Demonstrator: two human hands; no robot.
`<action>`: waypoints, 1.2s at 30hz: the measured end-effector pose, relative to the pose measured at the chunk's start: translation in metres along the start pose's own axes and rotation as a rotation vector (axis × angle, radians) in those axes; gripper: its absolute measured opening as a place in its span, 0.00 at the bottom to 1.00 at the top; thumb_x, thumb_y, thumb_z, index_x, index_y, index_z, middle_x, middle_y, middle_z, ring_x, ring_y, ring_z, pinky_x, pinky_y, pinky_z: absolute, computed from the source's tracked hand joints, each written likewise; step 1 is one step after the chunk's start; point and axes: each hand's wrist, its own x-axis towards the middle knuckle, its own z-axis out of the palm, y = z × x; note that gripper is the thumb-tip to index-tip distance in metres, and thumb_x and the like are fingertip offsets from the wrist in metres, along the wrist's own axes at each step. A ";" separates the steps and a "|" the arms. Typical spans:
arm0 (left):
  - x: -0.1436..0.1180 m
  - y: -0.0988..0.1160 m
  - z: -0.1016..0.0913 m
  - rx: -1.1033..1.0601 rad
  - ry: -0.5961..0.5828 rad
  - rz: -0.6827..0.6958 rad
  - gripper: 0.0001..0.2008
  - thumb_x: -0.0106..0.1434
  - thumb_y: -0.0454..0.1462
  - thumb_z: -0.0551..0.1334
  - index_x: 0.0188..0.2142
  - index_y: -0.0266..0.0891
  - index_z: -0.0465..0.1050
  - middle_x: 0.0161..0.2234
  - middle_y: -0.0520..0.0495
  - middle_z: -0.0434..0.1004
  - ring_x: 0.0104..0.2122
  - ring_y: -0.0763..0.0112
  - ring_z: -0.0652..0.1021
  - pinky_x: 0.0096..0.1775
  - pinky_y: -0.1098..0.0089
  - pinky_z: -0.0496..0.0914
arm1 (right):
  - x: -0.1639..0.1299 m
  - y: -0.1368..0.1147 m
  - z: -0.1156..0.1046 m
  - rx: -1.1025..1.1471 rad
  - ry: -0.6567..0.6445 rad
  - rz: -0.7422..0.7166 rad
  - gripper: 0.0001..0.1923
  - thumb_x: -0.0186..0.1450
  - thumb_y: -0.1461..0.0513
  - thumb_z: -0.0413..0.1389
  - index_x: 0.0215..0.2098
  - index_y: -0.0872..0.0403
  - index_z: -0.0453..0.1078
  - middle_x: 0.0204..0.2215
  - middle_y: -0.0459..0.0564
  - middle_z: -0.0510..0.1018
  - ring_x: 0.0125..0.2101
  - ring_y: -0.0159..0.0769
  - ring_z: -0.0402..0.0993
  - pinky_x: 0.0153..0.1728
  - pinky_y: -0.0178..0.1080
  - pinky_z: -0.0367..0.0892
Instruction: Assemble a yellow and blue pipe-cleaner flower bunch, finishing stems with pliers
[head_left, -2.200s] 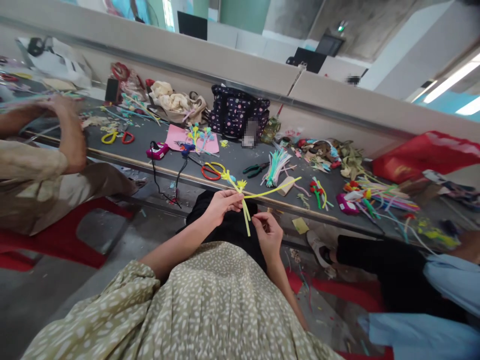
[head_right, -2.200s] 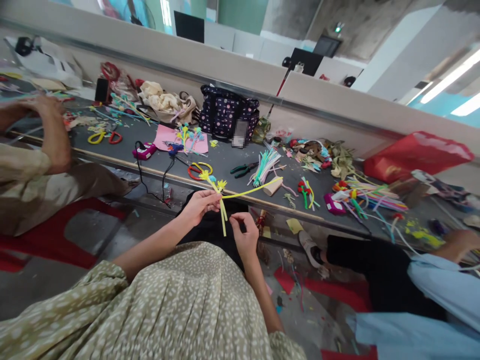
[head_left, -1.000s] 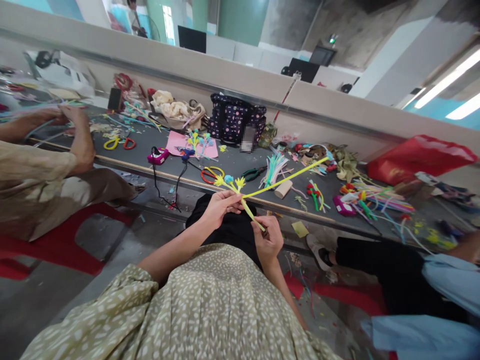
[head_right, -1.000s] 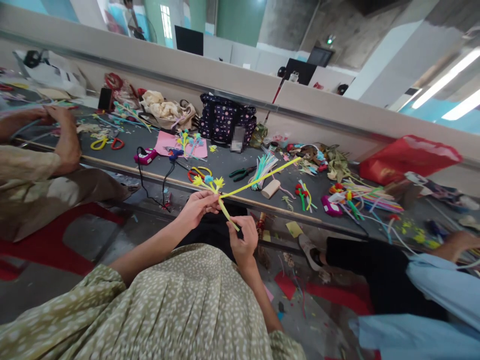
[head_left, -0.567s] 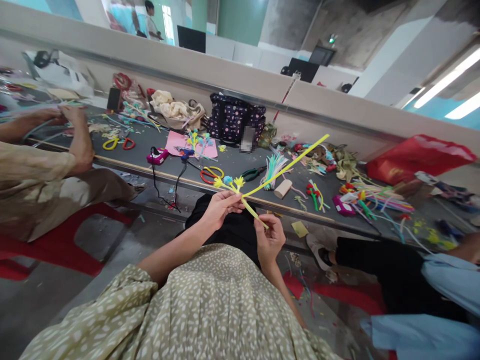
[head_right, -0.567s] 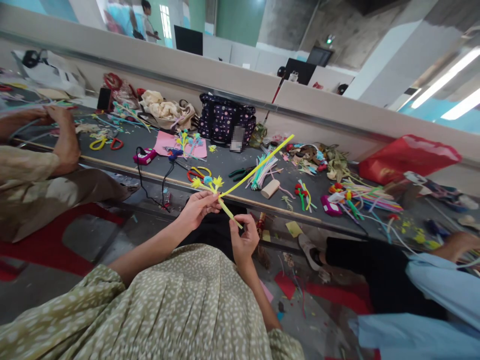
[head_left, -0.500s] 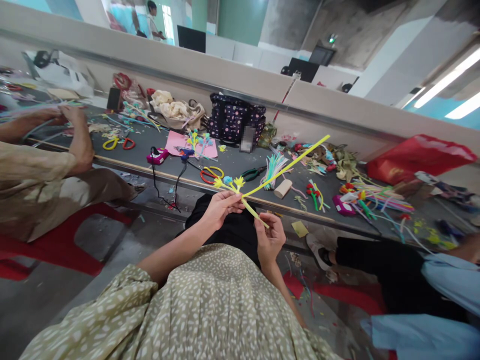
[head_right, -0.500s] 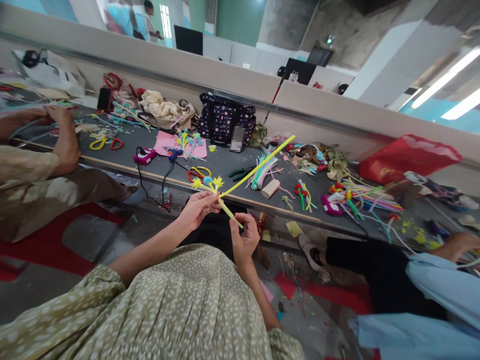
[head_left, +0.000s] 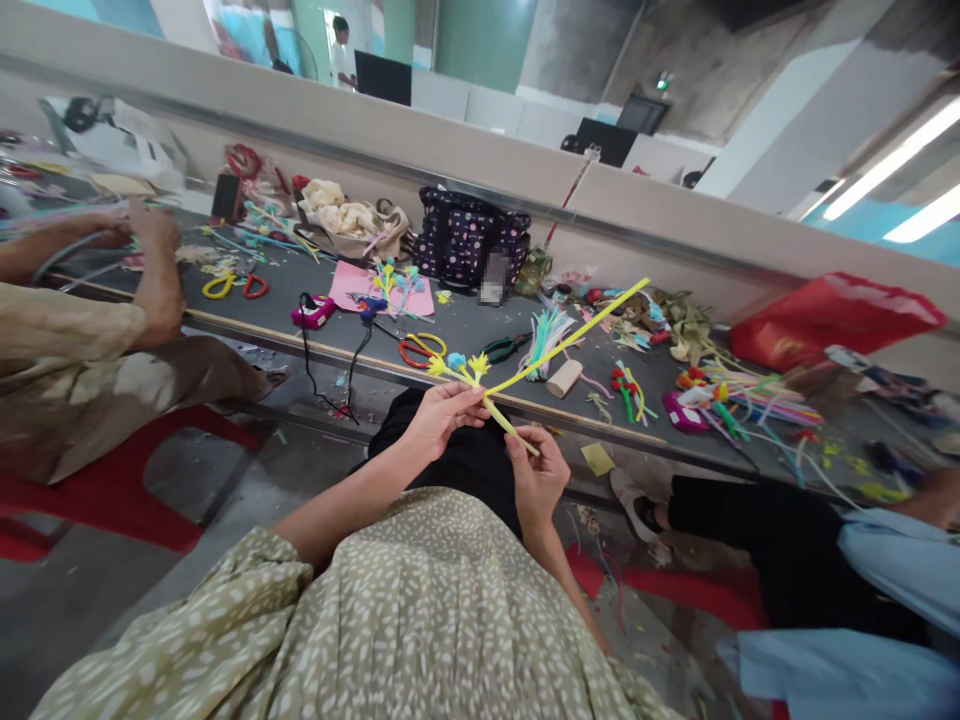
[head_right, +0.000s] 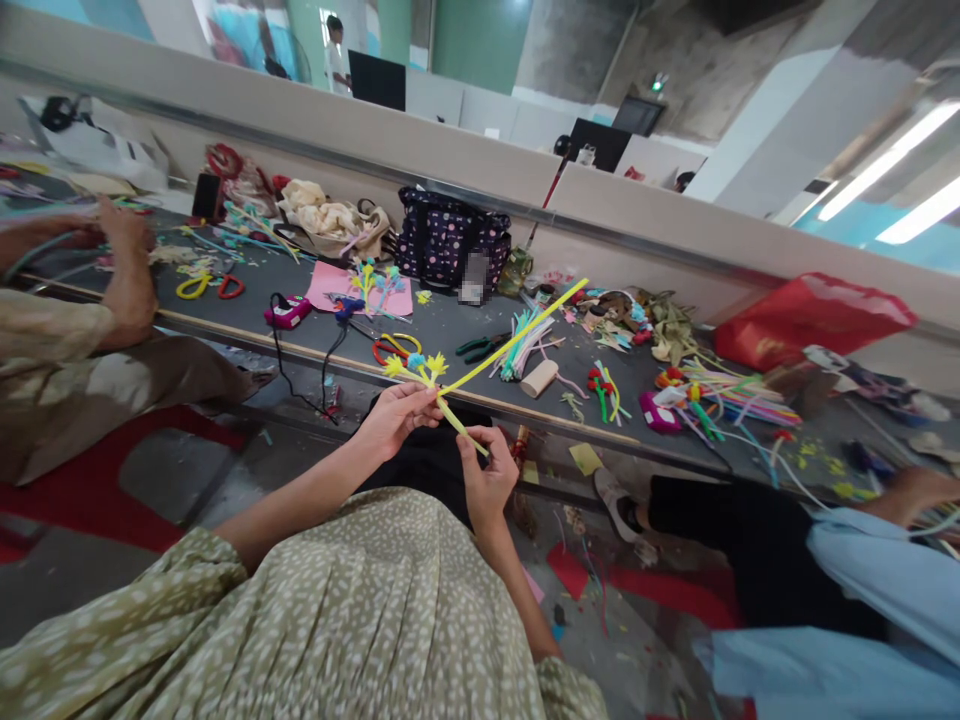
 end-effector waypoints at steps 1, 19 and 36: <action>0.000 0.000 0.000 0.003 -0.001 -0.001 0.11 0.52 0.39 0.71 0.31 0.33 0.76 0.28 0.47 0.80 0.25 0.74 0.79 0.27 0.76 0.75 | 0.000 0.001 0.000 -0.003 0.003 -0.005 0.06 0.62 0.59 0.60 0.35 0.53 0.73 0.30 0.47 0.76 0.31 0.36 0.74 0.31 0.37 0.69; 0.001 0.001 -0.001 0.037 0.004 0.022 0.12 0.52 0.40 0.71 0.29 0.33 0.75 0.27 0.47 0.79 0.24 0.75 0.78 0.26 0.76 0.74 | 0.016 -0.001 -0.016 -0.399 -0.140 -0.572 0.06 0.64 0.66 0.58 0.39 0.49 0.72 0.31 0.50 0.79 0.33 0.40 0.74 0.37 0.44 0.68; 0.005 0.000 -0.009 0.135 -0.029 0.034 0.13 0.50 0.42 0.71 0.27 0.33 0.75 0.25 0.47 0.79 0.21 0.78 0.75 0.25 0.77 0.71 | 0.026 -0.017 -0.019 -0.452 -0.576 -0.630 0.10 0.67 0.68 0.51 0.39 0.51 0.72 0.31 0.51 0.79 0.34 0.40 0.70 0.37 0.43 0.65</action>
